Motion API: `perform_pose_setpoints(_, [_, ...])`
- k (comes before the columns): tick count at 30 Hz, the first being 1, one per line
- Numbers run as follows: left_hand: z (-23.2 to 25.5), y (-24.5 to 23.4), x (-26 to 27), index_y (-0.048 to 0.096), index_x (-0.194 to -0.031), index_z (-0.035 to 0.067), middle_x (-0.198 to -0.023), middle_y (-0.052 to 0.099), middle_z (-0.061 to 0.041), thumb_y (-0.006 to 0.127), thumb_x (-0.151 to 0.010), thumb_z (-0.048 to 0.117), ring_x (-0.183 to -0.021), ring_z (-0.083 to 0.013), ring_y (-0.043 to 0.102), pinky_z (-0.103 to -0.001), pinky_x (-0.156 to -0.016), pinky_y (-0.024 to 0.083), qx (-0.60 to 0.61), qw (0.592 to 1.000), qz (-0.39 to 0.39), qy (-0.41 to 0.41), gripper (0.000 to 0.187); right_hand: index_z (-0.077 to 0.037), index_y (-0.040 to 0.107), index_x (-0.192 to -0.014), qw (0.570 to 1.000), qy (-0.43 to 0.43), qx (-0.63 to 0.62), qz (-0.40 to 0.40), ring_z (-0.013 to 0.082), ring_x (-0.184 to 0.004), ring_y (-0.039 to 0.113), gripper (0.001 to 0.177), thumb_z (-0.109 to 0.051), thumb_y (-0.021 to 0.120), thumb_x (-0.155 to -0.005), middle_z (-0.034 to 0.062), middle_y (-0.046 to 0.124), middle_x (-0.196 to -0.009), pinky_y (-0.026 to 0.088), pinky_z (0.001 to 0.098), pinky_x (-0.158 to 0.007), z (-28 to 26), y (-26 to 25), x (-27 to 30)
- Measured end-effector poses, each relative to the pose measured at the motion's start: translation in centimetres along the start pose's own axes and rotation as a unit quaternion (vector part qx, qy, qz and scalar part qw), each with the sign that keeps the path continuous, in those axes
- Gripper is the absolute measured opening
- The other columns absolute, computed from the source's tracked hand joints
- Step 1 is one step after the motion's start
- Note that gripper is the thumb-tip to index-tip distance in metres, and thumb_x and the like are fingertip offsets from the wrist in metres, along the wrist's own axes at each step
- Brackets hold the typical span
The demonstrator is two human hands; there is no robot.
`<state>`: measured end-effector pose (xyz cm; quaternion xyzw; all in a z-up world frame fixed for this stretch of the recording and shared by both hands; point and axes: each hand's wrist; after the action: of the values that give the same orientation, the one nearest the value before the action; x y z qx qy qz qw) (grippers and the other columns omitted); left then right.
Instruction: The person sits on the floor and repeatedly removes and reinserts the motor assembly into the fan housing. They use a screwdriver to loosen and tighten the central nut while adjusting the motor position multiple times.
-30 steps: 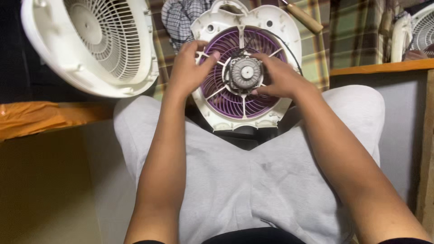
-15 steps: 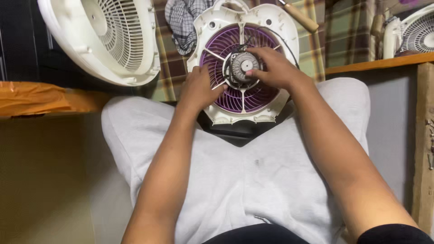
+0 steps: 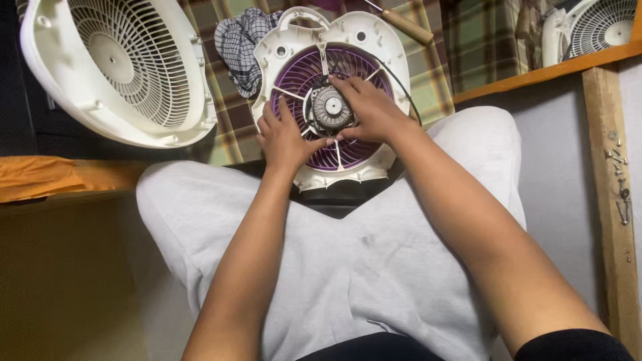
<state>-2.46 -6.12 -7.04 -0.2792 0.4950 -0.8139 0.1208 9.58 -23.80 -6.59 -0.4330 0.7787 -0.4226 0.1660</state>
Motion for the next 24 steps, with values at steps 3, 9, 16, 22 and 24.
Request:
perform_pose_setpoints(3, [-0.2, 0.5, 0.0, 0.025, -0.154, 0.003, -0.158, 0.022, -0.025, 0.095, -0.055, 0.065, -0.145, -0.0458, 0.026, -0.067, -0.109, 0.034, -0.006, 1.000, 0.014, 0.015, 0.137, -0.013, 0.027, -0.159, 0.999, -0.025, 0.026, 0.016, 0.0416, -0.128, 0.051, 0.120, -0.028, 0.097, -0.063, 0.0226, 0.048, -0.142, 0.046, 0.0477, -0.104, 0.3, 0.8, 0.4])
perform_pose_setpoints(9, [-0.4, 0.9, -0.6, 0.019, -0.156, 0.004, -0.162, 0.017, -0.023, 0.094, -0.057, 0.063, -0.149, -0.0437, 0.022, -0.070, -0.110, 0.029, 0.008, 1.000, -0.020, -0.006, 0.138, -0.005, 0.020, -0.162, 0.998, -0.046, 0.018, 0.045, 0.0446, -0.135, 0.048, 0.124, -0.031, 0.095, -0.067, 0.0244, 0.045, -0.148, 0.043, 0.0495, -0.109, 1.5, 1.9, 0.8])
perform_pose_setpoints(16, [0.0, 0.9, -0.9, 0.016, -0.159, 0.005, -0.162, 0.011, -0.028, 0.095, -0.060, 0.059, -0.148, -0.0463, 0.019, -0.067, -0.113, 0.028, 0.002, 0.999, -0.031, -0.004, 0.137, -0.007, 0.034, -0.152, 0.999, 0.022, -0.007, 0.049, 0.0461, -0.135, 0.041, 0.120, -0.037, 0.101, -0.057, 0.0242, 0.044, -0.148, 0.036, 0.0504, -0.112, 1.5, 0.8, 1.8])
perform_pose_setpoints(22, [0.4, -0.2, -0.7, 0.029, -0.160, 0.029, -0.162, 0.011, -0.031, 0.093, -0.066, 0.053, -0.148, -0.0473, 0.015, -0.064, -0.113, 0.025, 0.009, 0.998, -0.047, 0.036, 0.117, -0.012, 0.034, -0.157, 0.977, 0.139, -0.160, 0.017, 0.0314, -0.135, 0.055, 0.106, -0.027, 0.091, -0.068, 0.0186, 0.056, -0.145, 0.044, 0.0418, -0.113, 0.6, -1.5, 3.4])
perform_pose_setpoints(24, [0.0, -0.8, -0.9, 0.042, -0.157, 0.034, -0.162, 0.019, -0.028, 0.092, -0.067, 0.048, -0.147, -0.0458, 0.018, -0.060, -0.116, 0.025, 0.027, 0.992, 0.006, 0.120, 0.104, -0.016, 0.038, -0.156, 0.972, 0.171, -0.163, -0.003, 0.0300, -0.130, 0.058, 0.099, -0.025, 0.088, -0.072, 0.0165, 0.057, -0.143, 0.047, 0.0400, -0.111, 0.5, -1.9, 3.0])
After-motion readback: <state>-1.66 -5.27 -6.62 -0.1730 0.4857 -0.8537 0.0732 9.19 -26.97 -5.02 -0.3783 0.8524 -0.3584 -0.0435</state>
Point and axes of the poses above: each hand's wrist, its own x-axis away from the middle knuckle, its own y-axis out of the palm, z = x × y
